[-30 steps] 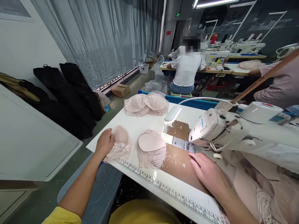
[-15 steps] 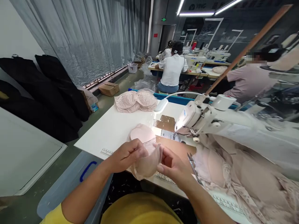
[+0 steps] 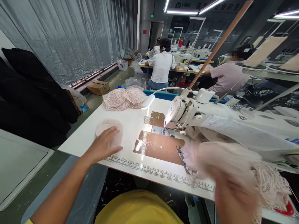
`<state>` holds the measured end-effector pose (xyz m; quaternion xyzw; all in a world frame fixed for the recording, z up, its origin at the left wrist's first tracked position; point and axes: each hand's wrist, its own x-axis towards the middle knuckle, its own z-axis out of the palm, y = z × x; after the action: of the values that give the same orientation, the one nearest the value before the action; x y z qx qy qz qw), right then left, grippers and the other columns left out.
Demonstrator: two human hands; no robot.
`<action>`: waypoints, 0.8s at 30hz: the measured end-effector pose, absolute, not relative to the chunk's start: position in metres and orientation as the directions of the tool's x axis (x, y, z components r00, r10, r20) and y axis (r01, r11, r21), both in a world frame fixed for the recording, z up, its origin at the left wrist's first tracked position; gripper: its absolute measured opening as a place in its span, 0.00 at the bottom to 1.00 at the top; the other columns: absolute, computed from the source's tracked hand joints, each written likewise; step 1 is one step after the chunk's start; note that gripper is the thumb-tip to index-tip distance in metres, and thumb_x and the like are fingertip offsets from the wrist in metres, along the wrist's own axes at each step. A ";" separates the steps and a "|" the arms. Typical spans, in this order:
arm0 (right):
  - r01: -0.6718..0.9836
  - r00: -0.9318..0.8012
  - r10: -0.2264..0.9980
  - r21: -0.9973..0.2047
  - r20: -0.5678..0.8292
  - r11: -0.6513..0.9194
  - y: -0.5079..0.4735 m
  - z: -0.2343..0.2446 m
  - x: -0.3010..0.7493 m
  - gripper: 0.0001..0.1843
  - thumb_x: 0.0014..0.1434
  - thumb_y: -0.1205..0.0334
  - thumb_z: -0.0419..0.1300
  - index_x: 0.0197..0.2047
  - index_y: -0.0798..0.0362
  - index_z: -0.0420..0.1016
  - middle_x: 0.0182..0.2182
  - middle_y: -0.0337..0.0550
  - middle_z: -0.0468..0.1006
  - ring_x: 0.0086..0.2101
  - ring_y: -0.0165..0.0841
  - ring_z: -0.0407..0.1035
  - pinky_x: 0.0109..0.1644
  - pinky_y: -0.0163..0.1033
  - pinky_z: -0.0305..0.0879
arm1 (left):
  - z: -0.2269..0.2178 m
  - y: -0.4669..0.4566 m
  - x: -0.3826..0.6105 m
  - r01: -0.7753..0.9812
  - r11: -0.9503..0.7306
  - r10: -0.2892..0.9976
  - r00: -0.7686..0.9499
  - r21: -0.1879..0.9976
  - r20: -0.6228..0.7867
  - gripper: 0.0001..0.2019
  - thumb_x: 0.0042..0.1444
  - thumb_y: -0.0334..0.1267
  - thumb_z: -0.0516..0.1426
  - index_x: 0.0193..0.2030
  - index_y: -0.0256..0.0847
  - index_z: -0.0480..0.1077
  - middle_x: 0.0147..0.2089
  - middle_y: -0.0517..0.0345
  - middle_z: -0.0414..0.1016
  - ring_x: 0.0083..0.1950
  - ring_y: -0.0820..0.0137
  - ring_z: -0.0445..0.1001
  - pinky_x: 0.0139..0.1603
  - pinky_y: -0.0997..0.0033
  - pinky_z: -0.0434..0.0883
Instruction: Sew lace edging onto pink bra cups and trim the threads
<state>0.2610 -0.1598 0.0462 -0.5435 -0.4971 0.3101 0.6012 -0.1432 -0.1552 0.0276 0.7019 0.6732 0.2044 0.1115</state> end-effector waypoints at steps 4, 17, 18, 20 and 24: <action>0.306 -0.510 0.835 -0.863 0.208 0.402 -0.152 0.036 0.188 0.08 0.59 0.61 0.58 0.30 0.49 0.77 0.26 0.38 0.78 0.27 0.33 0.71 0.30 0.37 0.67 | 0.055 -0.166 -0.087 0.702 -0.379 0.916 0.379 0.603 0.133 0.38 0.50 0.48 0.63 0.66 0.45 0.55 0.70 0.49 0.51 0.69 0.55 0.52 0.67 0.56 0.55; 0.270 -0.348 0.914 -0.911 0.210 0.312 -0.135 0.034 0.176 0.04 0.57 0.61 0.59 0.33 0.51 0.73 0.28 0.39 0.75 0.28 0.32 0.68 0.31 0.35 0.64 | 0.037 -0.177 -0.059 0.038 -0.041 0.896 0.443 0.998 0.020 0.21 0.61 0.48 0.52 0.57 0.40 0.69 0.49 0.48 0.74 0.44 0.63 0.73 0.46 0.65 0.70; 0.187 -0.463 0.883 -0.966 0.076 0.181 -0.134 0.031 0.169 0.07 0.58 0.58 0.59 0.32 0.51 0.73 0.28 0.39 0.74 0.28 0.32 0.67 0.32 0.35 0.64 | 0.037 -0.179 -0.053 -0.092 -0.033 0.852 0.518 0.995 0.076 0.27 0.60 0.51 0.53 0.63 0.43 0.63 0.55 0.47 0.70 0.47 0.63 0.72 0.49 0.62 0.70; 0.032 -0.638 0.762 -0.993 -0.109 -0.115 -0.136 0.025 0.159 0.11 0.58 0.53 0.59 0.32 0.53 0.74 0.27 0.39 0.74 0.28 0.32 0.67 0.32 0.36 0.65 | 0.036 -0.183 -0.044 -0.227 -0.017 0.818 0.557 0.974 0.144 0.35 0.56 0.55 0.56 0.68 0.49 0.53 0.62 0.46 0.62 0.49 0.62 0.71 0.50 0.62 0.70; -0.131 -0.696 0.688 -0.907 -0.204 -0.401 -0.141 0.022 0.155 0.12 0.52 0.52 0.65 0.32 0.52 0.75 0.26 0.38 0.74 0.27 0.31 0.66 0.34 0.37 0.64 | 0.031 -0.180 -0.049 -0.126 -0.082 0.930 0.346 0.989 0.121 0.34 0.53 0.54 0.60 0.65 0.50 0.59 0.64 0.45 0.59 0.46 0.64 0.70 0.42 0.68 0.71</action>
<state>0.1546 -0.1414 0.0216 -0.2895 -0.4813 0.7852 0.2608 -0.0488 -0.1802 0.0306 0.5786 0.3475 0.4542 0.5815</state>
